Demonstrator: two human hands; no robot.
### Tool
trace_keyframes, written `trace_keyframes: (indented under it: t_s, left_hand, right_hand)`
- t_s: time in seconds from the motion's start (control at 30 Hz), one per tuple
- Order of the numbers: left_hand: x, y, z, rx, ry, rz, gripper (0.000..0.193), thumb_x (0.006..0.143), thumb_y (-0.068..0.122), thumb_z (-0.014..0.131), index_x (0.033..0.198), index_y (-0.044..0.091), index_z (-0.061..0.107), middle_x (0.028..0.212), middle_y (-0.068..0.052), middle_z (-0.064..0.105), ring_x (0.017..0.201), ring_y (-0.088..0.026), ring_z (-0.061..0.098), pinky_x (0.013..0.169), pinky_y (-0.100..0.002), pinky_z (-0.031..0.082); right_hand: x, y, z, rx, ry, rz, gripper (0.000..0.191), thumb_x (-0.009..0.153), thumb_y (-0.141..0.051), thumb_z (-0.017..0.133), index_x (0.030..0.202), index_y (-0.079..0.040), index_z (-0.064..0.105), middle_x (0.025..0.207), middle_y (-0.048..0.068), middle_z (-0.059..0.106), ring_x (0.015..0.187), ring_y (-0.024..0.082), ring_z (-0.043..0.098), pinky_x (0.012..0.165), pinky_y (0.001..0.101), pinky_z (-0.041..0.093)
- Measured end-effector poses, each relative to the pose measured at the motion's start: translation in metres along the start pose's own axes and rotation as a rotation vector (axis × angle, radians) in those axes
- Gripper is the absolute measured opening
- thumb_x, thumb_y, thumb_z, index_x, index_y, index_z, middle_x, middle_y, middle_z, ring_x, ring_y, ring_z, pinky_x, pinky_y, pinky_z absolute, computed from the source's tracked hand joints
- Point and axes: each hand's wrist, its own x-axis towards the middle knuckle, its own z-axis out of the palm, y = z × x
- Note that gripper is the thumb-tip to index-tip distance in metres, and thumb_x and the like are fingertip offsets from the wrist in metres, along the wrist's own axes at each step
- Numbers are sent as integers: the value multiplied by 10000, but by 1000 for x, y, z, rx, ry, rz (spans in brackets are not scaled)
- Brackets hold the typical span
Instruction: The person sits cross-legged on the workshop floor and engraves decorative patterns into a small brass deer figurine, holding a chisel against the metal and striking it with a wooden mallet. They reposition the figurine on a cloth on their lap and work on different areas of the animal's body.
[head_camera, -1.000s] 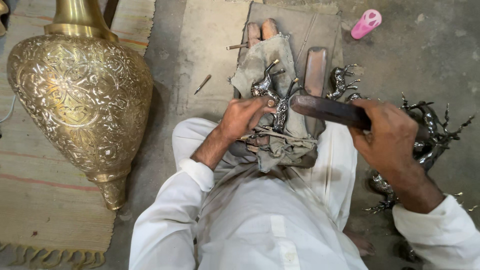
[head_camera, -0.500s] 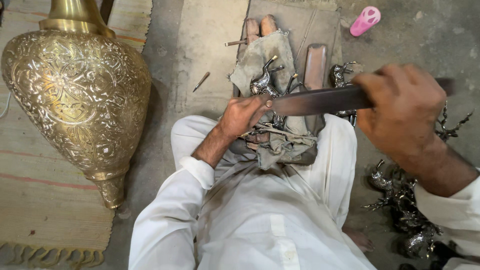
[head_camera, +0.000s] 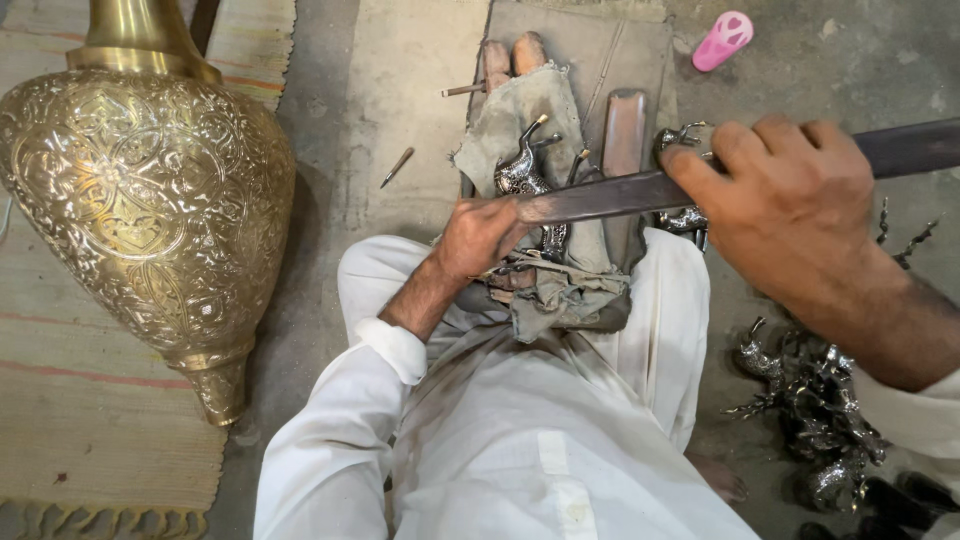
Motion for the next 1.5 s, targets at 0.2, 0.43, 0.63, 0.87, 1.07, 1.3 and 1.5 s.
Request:
trace_keyframes:
  t_s: [0.2,0.43,0.63,0.87,1.07,1.3,1.5]
  left_hand:
    - [1,2,1,-34,40,11,250,901,83,823,1097,28,678,876,-115,731,772,-284,732,669,-404,591]
    - [-1,1,6,-77,67,-47,240,925,107,812,1005,40,596,909,-123,729,795,-283,741,667,-403,596]
    - [2,1,-3,-130,-20,-47,200,926,55,779,1061,40,633,906,-126,717,802,-319,732,659,-421,578]
    - [11,11,-4,-176,43,-87,219,913,72,818,1011,45,625,866,-136,719,767,-327,733,640,-412,569]
    - [16,9,-8,-279,-37,-80,174,968,41,725,1091,53,602,971,-115,749,935,-297,790,742,-371,609]
    - [22,14,-6,-277,26,-92,270,939,115,757,1144,29,604,1034,-131,755,915,-312,760,739,-375,614]
    - [24,12,-5,-262,-11,-37,199,966,153,750,1092,67,622,1010,-100,764,881,-304,768,712,-369,616]
  right_hand:
    - [16,-1,-8,-46,-58,-28,253,824,-108,741,1054,-207,767,823,-2,574,778,214,632,676,355,455]
    - [13,4,-15,-19,-71,-17,274,825,-110,790,1089,-167,745,832,21,600,767,216,640,669,347,465]
    - [14,-1,-17,-39,-159,18,344,773,-122,825,1101,-179,735,872,16,646,832,225,676,738,372,504]
    - [17,5,-21,61,-158,76,479,711,-164,808,1181,-128,721,968,49,661,895,236,674,799,373,509]
    - [11,6,-14,47,-174,88,366,788,-115,796,1146,-149,723,896,34,657,862,228,686,761,358,522]
    - [2,15,-8,102,-143,121,250,882,-128,759,1118,-137,679,951,35,650,888,234,670,796,365,506]
    - [-8,17,-1,19,-162,102,264,847,-123,753,1098,-164,684,923,11,635,888,226,664,770,352,471]
